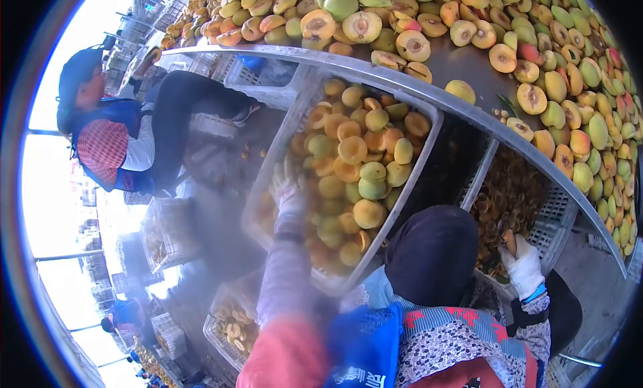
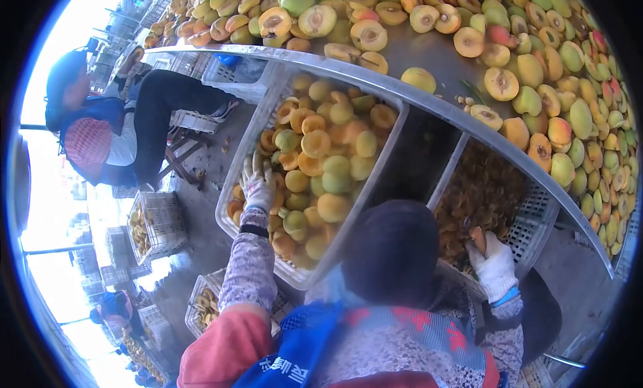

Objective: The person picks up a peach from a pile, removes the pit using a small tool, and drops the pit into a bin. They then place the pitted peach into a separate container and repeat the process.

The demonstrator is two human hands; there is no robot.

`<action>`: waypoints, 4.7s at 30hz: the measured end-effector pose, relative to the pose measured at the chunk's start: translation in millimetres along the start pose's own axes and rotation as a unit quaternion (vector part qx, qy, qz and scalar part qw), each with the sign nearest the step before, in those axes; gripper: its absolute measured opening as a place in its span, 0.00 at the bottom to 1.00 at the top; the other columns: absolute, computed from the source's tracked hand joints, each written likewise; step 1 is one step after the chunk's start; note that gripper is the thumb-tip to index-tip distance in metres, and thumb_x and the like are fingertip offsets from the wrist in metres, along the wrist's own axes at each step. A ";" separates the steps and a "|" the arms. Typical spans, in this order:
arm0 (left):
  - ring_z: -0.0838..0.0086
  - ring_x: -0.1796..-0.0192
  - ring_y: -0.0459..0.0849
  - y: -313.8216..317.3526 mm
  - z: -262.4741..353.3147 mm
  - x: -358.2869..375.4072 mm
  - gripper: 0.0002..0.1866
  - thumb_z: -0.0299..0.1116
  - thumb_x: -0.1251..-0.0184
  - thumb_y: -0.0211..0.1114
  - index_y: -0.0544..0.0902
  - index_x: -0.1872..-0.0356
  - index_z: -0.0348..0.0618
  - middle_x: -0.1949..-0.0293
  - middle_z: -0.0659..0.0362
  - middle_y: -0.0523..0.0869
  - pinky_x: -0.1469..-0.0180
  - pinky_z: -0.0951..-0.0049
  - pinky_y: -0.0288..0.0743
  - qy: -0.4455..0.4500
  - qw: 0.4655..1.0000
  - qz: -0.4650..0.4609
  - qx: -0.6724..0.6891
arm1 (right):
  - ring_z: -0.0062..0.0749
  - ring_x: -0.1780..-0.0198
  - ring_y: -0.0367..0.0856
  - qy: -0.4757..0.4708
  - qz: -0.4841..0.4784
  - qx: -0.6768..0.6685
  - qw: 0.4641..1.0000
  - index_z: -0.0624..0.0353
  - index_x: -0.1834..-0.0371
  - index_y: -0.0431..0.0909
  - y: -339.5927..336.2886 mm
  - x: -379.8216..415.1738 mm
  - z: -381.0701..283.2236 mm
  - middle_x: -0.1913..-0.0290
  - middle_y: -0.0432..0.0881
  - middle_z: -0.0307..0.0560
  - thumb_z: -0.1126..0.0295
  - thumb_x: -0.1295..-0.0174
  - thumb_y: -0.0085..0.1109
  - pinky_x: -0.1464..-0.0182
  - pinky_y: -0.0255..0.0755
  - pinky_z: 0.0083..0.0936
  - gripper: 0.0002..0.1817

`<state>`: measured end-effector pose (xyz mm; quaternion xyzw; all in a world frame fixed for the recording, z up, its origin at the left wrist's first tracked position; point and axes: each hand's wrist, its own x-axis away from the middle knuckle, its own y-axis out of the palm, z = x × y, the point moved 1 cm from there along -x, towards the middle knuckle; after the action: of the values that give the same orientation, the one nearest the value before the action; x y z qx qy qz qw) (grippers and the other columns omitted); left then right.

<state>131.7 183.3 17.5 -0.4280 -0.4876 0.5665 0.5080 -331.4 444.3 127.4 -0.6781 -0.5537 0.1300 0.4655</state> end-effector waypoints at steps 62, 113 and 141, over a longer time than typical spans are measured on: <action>0.47 0.26 0.63 -20.1 1.5 4.3 0.31 0.52 0.26 0.54 0.68 0.29 0.45 0.29 0.46 0.70 0.26 0.47 0.53 0.010 0.981 0.192 -0.008 | 0.60 0.65 0.83 -0.026 -0.003 -0.006 1.000 0.62 0.55 0.78 2.9 6.1 -4.7 0.69 0.82 0.62 0.65 0.38 0.64 0.63 0.75 0.40 0.13; 0.46 0.37 0.77 -115.3 481.8 37.1 0.40 0.51 0.40 0.70 0.68 0.29 0.44 0.36 0.39 0.74 0.37 0.58 0.73 0.444 0.888 -0.079 0.096 | 0.62 0.62 0.82 -0.182 0.153 -0.153 0.959 0.58 0.58 0.76 -107.7 16.8 -23.8 0.68 0.83 0.61 0.58 0.38 0.64 0.62 0.75 0.49 0.16; 0.58 0.44 0.82 -147.3 438.9 137.1 0.17 0.31 0.30 0.56 0.76 0.43 0.37 0.47 0.50 0.82 0.43 0.59 0.79 0.104 0.414 -0.465 0.775 | 0.60 0.64 0.82 -0.150 0.314 -0.178 0.920 0.56 0.59 0.78 -107.4 14.3 -24.7 0.70 0.83 0.59 0.55 0.34 0.59 0.62 0.75 0.51 0.15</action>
<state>-291.5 269.0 233.8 0.3848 0.0908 0.3318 0.8565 -376.8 439.7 228.7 -0.8613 -0.3899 0.2690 0.1836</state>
